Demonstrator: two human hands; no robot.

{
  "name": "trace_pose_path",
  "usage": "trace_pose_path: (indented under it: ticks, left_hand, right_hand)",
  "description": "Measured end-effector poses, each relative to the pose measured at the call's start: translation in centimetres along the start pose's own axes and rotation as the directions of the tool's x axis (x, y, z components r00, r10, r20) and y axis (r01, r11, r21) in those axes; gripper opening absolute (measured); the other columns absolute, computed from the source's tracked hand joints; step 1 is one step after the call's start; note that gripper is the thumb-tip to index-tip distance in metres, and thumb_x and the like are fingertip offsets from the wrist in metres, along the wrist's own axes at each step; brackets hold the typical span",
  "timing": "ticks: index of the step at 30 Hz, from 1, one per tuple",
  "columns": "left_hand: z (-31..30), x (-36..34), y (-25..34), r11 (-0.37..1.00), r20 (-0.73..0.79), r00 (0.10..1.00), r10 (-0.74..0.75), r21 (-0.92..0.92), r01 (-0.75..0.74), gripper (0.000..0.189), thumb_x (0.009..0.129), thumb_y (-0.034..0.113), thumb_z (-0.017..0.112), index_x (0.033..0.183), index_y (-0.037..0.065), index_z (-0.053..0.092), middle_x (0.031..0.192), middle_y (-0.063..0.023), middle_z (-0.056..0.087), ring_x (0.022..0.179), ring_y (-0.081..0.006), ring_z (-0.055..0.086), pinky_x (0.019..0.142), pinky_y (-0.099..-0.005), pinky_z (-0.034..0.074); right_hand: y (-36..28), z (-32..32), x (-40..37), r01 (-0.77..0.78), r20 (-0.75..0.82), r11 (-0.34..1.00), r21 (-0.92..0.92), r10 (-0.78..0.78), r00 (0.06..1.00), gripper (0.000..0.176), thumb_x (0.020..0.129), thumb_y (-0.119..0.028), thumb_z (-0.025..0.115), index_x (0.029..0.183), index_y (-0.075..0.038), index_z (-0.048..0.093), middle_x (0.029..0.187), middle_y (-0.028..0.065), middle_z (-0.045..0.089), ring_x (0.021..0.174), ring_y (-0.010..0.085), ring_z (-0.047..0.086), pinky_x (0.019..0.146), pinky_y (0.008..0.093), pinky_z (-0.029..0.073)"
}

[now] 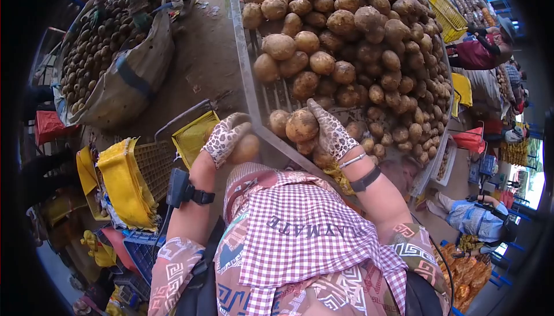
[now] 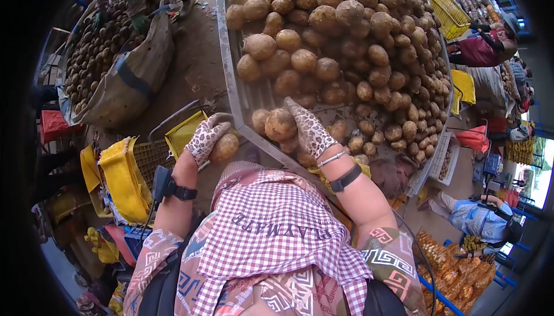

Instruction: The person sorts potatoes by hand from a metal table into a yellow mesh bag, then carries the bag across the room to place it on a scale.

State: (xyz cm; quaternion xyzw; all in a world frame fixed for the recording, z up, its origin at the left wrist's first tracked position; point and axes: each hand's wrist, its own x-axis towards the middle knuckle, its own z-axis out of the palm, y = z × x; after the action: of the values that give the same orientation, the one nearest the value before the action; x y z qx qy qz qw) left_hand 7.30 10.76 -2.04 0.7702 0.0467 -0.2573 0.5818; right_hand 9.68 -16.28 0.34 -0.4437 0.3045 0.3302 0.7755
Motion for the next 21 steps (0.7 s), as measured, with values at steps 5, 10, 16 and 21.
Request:
trace_pose_path:
  ticks: [5, 10, 16, 21]
  left_hand:
    - [-1.2, 1.1, 4.4, 0.954, 0.231, 0.964, 0.131, 0.236, -0.186, 0.053, 0.087, 0.034, 0.058, 0.131, 0.006, 0.052, 0.121, -0.0215, 0.061, 0.114, -0.0325, 0.058, 0.097, -0.0359, 0.044]
    - [1.3, 4.8, 8.1, 0.727, 0.327, 0.945, -0.016, 0.652, -0.213, 0.06, 0.083, 0.041, 0.058, 0.132, 0.007, 0.053, 0.121, -0.0228, 0.06, 0.113, -0.0361, 0.057, 0.096, -0.0377, 0.046]
    - [5.0, 10.4, 9.3, 0.428, 0.504, 0.746, -0.435, 0.845, -0.321, 0.056, 0.076, 0.047, 0.067, 0.112, 0.003, 0.067, 0.108, -0.0185, 0.067, 0.1, -0.0329, 0.064, 0.087, -0.0374, 0.05]
    - [4.5, 10.2, 9.4, 0.539, 0.614, 0.75, -0.245, 0.729, -0.421, 0.05, 0.079, 0.04, 0.068, 0.115, 0.006, 0.064, 0.108, -0.0157, 0.067, 0.097, -0.0317, 0.065, 0.083, -0.0394, 0.051]
  right_hand:
    - [-0.6, 0.5, -2.3, -0.067, 0.077, 0.961, 0.267, 0.048, 0.996, 0.053, 0.093, -0.049, 0.053, 0.114, -0.001, 0.059, 0.108, 0.0137, 0.065, 0.101, 0.0245, 0.063, 0.091, 0.0397, 0.052]
    - [0.5, -3.9, -2.9, -0.152, 0.15, 0.932, 0.328, 0.108, 0.983, 0.056, 0.094, -0.049, 0.047, 0.115, 0.002, 0.059, 0.108, 0.0163, 0.065, 0.103, 0.0293, 0.063, 0.094, 0.0435, 0.051]
    - [3.6, -3.5, -2.2, -0.168, 0.109, 0.94, 0.298, 0.142, 0.984, 0.046, 0.096, -0.038, 0.048, 0.124, -0.001, 0.055, 0.113, 0.0137, 0.064, 0.101, 0.0265, 0.063, 0.091, 0.0418, 0.051]
    - [3.3, -2.4, -1.7, -0.169, 0.165, 0.879, 0.447, 0.105, 0.981, 0.045, 0.092, -0.04, 0.055, 0.121, -0.006, 0.059, 0.107, 0.0111, 0.065, 0.094, 0.0242, 0.064, 0.086, 0.0406, 0.054]
